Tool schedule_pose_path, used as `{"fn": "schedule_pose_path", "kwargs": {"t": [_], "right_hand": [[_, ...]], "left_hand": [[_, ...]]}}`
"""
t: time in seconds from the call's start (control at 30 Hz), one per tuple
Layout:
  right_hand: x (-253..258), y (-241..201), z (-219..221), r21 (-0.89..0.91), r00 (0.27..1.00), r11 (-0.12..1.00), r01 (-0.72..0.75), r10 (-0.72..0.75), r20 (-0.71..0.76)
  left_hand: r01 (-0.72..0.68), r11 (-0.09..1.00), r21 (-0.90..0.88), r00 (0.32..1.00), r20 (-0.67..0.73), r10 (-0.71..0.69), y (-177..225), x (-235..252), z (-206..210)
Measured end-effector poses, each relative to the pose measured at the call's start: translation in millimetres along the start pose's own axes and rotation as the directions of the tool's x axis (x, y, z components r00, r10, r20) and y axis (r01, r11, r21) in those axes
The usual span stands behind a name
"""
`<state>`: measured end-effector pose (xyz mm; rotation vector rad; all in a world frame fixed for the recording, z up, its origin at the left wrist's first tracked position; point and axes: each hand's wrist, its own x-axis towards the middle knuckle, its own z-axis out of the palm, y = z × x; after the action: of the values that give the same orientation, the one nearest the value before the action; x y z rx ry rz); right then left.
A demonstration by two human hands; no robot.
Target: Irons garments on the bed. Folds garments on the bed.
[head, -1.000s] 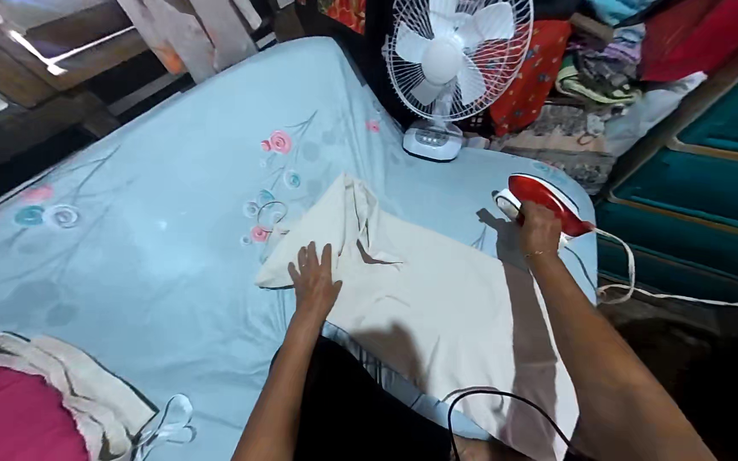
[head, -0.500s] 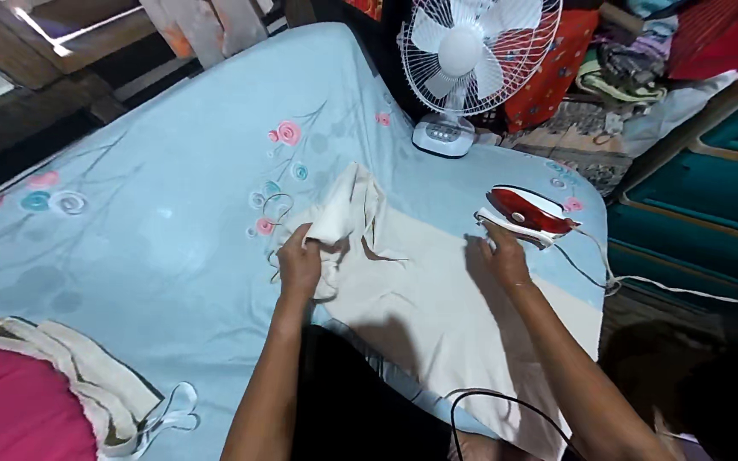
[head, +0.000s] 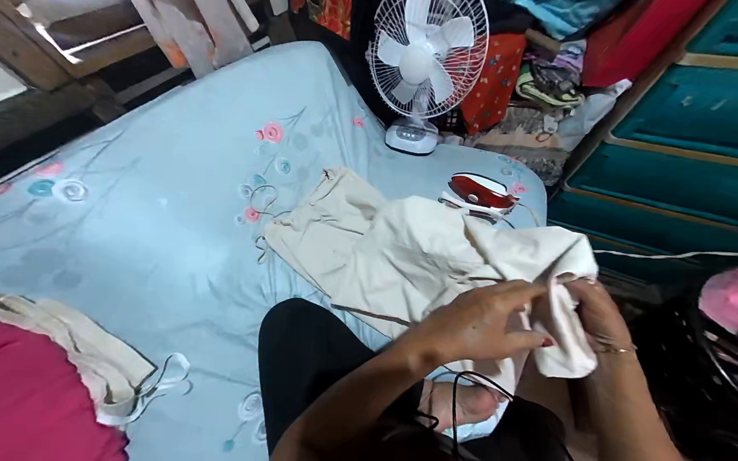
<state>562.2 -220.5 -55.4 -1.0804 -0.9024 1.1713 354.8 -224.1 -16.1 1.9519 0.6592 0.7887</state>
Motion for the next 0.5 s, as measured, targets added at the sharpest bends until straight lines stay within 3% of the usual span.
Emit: {"fn": "schedule_pose_path", "kwargs": {"t": [0.07, 0.13, 0.17, 0.2, 0.27, 0.3, 0.4, 0.5], "right_hand": [[-13.2, 9.8, -43.3, 0.067, 0.997, 0.997, 0.039, -0.034, -0.069], [-28.6, 19.7, -75.7, 0.214, 0.981, 0.976, -0.032, 0.072, -0.182], [-34.2, 15.0, -73.4, 0.233, 0.906, 0.965, -0.117, 0.2, -0.374], [-42.4, 25.1, -83.5, 0.25, 0.864, 0.959, -0.132, 0.235, -0.445], [-63.4, 87.6, -142.7, 0.246, 0.938, 0.968, -0.059, 0.138, -0.318], [-71.2, 111.1, -160.7, 0.234, 0.936, 0.969, -0.084, 0.157, -0.315], [-73.8, 127.1, -164.3, 0.142, 0.791, 0.888, -0.437, 0.454, -0.409], [-65.0, 109.0, -158.4, -0.1, 0.707, 0.803, -0.587, 0.449, -0.546]], "left_hand": [[-0.008, 0.999, 0.041, 0.997, 0.074, 0.005, -5.0, -10.2, 8.8], [0.117, 0.988, 0.105, 0.985, 0.115, -0.129, -14.5, -24.5, 10.7], [0.206, 0.969, 0.135, 0.965, 0.135, -0.224, -20.2, -31.9, 9.0], [0.295, 0.942, 0.162, 0.936, 0.149, -0.319, -26.4, -40.1, 6.4], [0.449, 0.872, 0.196, 0.867, 0.14, -0.478, -39.1, -56.7, -1.1], [0.516, 0.834, 0.197, 0.831, 0.122, -0.543, -45.2, -65.4, -5.1], [0.656, 0.741, 0.142, 0.746, 0.028, -0.665, -63.0, -91.1, -14.1], [0.733, 0.678, 0.061, 0.681, -0.068, -0.729, -77.6, -107.2, -14.4]]}}
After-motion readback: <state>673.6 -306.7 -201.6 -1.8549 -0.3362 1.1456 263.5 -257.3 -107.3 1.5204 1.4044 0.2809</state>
